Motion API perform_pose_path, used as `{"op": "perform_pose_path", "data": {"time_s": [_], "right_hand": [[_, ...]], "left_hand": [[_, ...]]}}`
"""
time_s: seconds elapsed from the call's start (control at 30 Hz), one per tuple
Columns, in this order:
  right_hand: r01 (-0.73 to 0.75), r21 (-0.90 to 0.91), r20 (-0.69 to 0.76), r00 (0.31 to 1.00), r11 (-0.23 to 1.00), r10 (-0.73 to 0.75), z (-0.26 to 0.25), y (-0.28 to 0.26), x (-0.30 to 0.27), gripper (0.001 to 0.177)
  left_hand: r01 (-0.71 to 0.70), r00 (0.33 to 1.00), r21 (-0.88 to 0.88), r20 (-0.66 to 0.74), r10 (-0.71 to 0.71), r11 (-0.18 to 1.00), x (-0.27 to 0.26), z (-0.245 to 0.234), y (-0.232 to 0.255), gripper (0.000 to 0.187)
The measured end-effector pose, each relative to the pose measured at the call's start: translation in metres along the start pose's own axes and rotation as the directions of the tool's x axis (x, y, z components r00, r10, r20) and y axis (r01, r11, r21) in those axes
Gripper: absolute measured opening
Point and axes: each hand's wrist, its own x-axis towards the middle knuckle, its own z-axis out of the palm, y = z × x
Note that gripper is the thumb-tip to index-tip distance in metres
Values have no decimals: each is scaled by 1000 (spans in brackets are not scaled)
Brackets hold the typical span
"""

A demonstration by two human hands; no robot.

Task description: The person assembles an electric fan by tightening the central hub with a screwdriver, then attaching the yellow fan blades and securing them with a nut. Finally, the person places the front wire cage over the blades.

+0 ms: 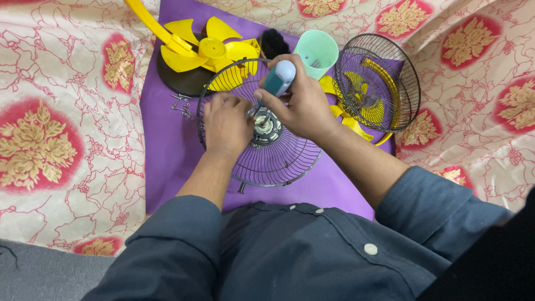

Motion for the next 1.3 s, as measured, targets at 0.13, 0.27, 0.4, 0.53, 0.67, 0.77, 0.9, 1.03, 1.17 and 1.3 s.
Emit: {"op": "perform_pose_path", "data": {"time_s": [0.13, 0.27, 0.4, 0.53, 0.67, 0.77, 0.9, 1.03, 1.17, 1.3], "right_hand": [[-11, 32, -6, 1000, 999, 11, -1, 4, 2, 47], [-1, -33, -27, 1000, 999, 0, -1, 8, 2, 48], [132, -32, -73, 988, 991, -134, -3, 12, 1, 69], [215, -27, -87, 972, 976, -217, -4, 13, 0, 82], [136, -52, -47, 989, 989, -138, -10, 9, 2, 65], [258, -17, -66, 964, 966, -258, -17, 6, 2, 55], [251, 20, -104, 963, 968, -248, -15, 5, 5, 44], [171, -16, -130, 976, 985, -172, -15, 4, 0, 44], [284, -107, -118, 948, 953, -296, -19, -1, -6, 43], [268, 48, -117, 958, 962, -261, -21, -7, -8, 41]], "left_hand": [[187, 928, 151, -352, -124, 971, 0, -13, -14, 76], [542, 831, -315, 60, -553, 779, 3, -24, -37, 89], [654, 707, -652, 346, -617, 383, -11, -28, -29, 48], [638, 689, -706, 347, -636, 306, -14, -32, -19, 44], [603, 715, -701, 264, -647, 380, -14, -31, -17, 42], [565, 733, -744, 254, -631, 357, -14, -30, -16, 41], [611, 690, -729, 300, -659, 308, -11, -32, -17, 41], [654, 646, -710, 345, -681, 260, -10, -28, -20, 42], [468, 793, -766, 145, -591, 441, -11, -21, -26, 39], [602, 676, -759, 320, -663, 247, -11, -24, -24, 40]]}}
